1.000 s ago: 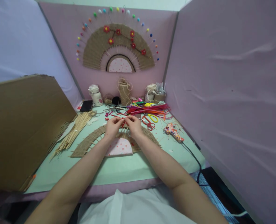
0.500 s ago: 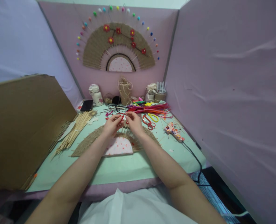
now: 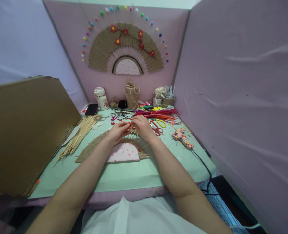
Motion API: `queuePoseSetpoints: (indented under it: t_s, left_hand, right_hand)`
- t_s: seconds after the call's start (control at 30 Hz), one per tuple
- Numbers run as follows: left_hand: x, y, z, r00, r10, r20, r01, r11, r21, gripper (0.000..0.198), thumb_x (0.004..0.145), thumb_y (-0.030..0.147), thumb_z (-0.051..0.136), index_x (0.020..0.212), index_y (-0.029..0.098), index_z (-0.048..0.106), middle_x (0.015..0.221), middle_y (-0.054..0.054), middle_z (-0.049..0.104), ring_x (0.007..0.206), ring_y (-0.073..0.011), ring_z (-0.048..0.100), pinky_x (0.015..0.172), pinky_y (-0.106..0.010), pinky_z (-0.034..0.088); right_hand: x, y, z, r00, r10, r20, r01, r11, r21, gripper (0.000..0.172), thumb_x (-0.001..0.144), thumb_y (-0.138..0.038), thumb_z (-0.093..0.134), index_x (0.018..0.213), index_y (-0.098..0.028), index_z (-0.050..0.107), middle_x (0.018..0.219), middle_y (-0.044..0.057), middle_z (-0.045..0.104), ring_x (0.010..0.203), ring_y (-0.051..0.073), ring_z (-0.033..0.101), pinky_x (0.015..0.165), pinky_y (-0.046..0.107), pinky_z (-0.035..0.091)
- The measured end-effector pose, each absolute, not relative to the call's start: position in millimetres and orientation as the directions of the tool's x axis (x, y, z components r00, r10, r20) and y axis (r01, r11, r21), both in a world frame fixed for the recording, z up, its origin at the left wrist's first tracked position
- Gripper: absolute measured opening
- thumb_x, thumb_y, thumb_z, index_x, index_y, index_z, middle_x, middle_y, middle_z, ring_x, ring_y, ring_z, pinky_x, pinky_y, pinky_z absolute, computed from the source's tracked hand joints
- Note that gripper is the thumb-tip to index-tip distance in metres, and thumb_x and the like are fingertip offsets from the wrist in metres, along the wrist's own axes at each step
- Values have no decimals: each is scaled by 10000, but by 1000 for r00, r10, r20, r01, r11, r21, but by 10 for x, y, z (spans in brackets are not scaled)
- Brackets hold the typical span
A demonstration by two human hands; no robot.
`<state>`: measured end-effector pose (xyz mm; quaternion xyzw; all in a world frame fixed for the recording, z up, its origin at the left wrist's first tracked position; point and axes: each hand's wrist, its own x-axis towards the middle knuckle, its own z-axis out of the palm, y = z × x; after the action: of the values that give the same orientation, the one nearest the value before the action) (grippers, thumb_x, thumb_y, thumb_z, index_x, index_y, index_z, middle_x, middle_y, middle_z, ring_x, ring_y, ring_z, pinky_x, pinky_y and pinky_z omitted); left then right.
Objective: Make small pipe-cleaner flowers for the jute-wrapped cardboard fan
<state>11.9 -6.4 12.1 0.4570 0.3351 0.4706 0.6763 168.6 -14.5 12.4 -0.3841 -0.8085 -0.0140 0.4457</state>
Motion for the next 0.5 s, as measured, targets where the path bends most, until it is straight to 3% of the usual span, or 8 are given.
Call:
queuePoseSetpoints:
  t_s: [0.27, 0.5]
  left_hand:
    - [169, -71, 98, 239, 971, 10, -284, 60, 957, 349, 529, 350, 800, 712, 149, 582, 627, 24, 578, 527, -50, 489, 554, -198, 434]
    - [210, -34, 8, 196, 976, 95, -239, -46, 970, 237, 619, 311, 717, 730, 153, 579, 616, 24, 564, 525, -62, 479, 541, -198, 398]
  right_hand:
    - [1688, -128, 105, -342, 655, 674, 701, 655, -281, 126, 885, -229, 481, 872, -189, 601, 954, 96, 607, 925, 228, 479, 828, 369, 370]
    - [1670, -151, 109, -341, 670, 659, 715, 640, -281, 123, 887, -247, 474, 826, -181, 558, 902, 87, 583, 885, 213, 461, 784, 336, 361]
